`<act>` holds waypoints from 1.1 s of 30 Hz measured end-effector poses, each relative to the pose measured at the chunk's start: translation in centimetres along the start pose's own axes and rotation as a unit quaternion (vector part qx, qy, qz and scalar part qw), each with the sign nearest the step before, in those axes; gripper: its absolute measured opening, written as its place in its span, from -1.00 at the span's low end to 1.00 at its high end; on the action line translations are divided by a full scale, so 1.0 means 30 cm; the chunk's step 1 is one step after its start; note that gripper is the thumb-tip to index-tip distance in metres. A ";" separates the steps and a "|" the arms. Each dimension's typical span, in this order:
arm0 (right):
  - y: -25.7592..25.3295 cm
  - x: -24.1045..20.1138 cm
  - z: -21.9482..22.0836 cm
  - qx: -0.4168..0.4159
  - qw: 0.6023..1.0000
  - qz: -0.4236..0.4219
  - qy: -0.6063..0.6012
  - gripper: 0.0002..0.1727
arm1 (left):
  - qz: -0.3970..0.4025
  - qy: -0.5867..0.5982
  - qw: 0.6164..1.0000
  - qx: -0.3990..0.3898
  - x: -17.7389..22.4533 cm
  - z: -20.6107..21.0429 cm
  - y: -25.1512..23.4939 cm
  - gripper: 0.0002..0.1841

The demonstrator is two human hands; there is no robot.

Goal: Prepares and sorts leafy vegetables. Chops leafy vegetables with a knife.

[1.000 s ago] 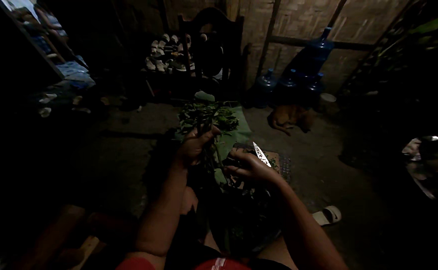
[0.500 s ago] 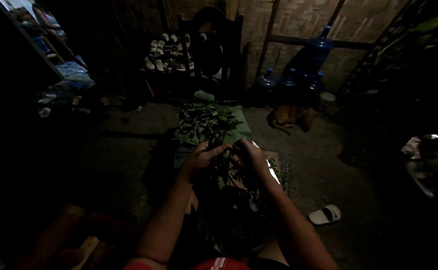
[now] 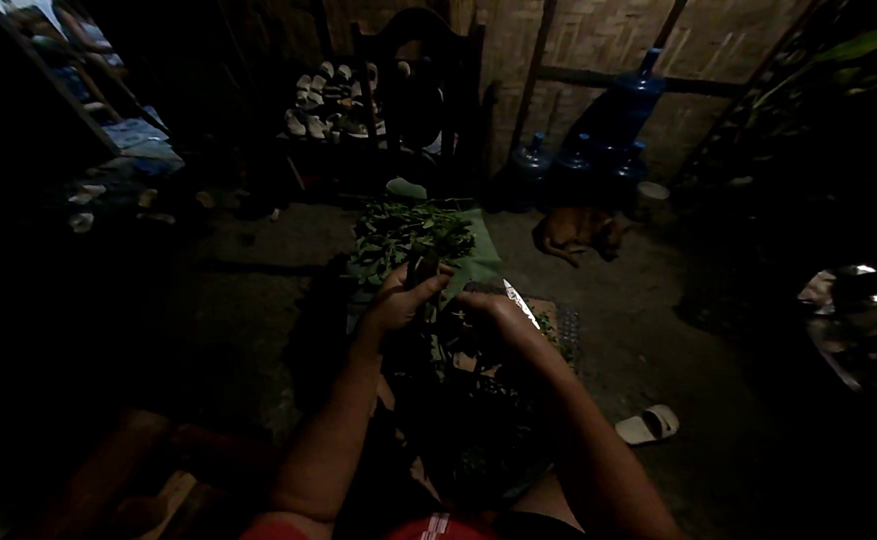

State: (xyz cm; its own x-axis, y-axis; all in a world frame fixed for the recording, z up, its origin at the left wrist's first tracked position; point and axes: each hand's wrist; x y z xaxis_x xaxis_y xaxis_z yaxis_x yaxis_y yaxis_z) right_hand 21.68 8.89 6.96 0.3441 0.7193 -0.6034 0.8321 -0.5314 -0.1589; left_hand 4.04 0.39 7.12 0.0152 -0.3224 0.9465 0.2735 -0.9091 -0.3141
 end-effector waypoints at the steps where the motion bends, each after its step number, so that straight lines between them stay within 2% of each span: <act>1: -0.003 -0.004 -0.001 -0.009 1.000 0.008 -0.005 -0.81 | -0.002 0.006 1.000 0.004 0.001 0.004 0.004 -0.82; 4: -0.011 0.024 0.025 -0.007 0.997 0.019 -0.081 -0.77 | 0.007 0.027 0.999 0.035 0.002 0.022 0.014 -0.87; 6: -0.020 0.056 0.067 0.054 0.983 0.030 -0.171 -0.75 | 0.037 0.046 0.996 0.060 -0.002 0.034 0.019 -0.89; 9: -0.024 0.122 0.114 0.124 0.911 0.104 -0.380 -0.76 | 0.079 0.072 0.989 0.102 0.007 0.031 0.028 -0.90; 11: -0.013 0.155 0.110 0.137 0.859 0.120 -0.478 -0.75 | 0.111 0.053 0.985 0.120 0.028 0.013 0.026 -0.89; 13: -0.005 0.189 0.106 0.112 0.842 0.090 -0.519 -0.69 | 0.122 0.031 0.984 0.124 0.035 -0.002 0.021 -0.88; 15: -0.007 0.204 0.113 0.101 0.838 0.080 -0.530 -0.71 | 0.111 0.020 0.984 0.138 0.028 -0.009 0.016 -0.92; 16: -0.005 0.193 0.111 0.103 0.842 0.089 -0.521 -0.76 | 0.098 0.020 0.984 0.148 0.028 -0.006 0.012 -0.95; 18: 0.023 0.145 0.093 0.090 0.886 0.102 -0.444 -0.81 | 0.070 0.030 0.983 0.166 0.029 0.003 0.007 -0.95; 21: 0.053 0.077 0.076 0.055 0.969 0.071 -0.232 -0.75 | 0.041 0.023 0.983 0.177 0.024 0.007 0.002 -0.85; 23: 0.055 0.031 0.079 0.045 0.992 0.081 -0.081 -0.63 | 0.028 0.010 0.983 0.182 0.022 0.014 0.003 -0.81; 25: 0.054 0.008 0.099 0.064 0.996 0.062 -0.006 -0.67 | 0.029 0.005 0.984 0.176 0.019 0.020 0.006 -0.81; 27: 0.056 0.001 0.108 0.089 0.996 0.029 0.009 -0.77 | 0.039 0.007 0.985 0.168 0.018 0.020 0.002 -0.85; 29: 0.061 0.000 0.103 0.078 0.997 0.025 0.011 -0.80 | 0.043 0.022 0.984 0.171 0.020 0.011 -0.005 -0.86; 33: 0.069 0.026 0.115 0.064 0.995 0.052 -0.053 -0.73 | 0.050 0.035 0.978 0.201 0.021 -0.002 -0.008 -0.82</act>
State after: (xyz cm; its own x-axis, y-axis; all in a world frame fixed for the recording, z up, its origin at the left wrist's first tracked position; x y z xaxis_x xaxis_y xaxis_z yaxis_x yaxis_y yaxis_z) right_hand 22.17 6.80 3.48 0.3716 0.6106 -0.6993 0.7304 -0.6573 -0.1857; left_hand 3.92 0.37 7.78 -0.0009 -0.4347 0.9006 0.6295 -0.7000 -0.3372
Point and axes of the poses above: each hand's wrist, its own y-axis away from the middle knuckle, its own z-axis out of the palm, x = y × z, and after that the axes turned 9 degrees about z, right-handed
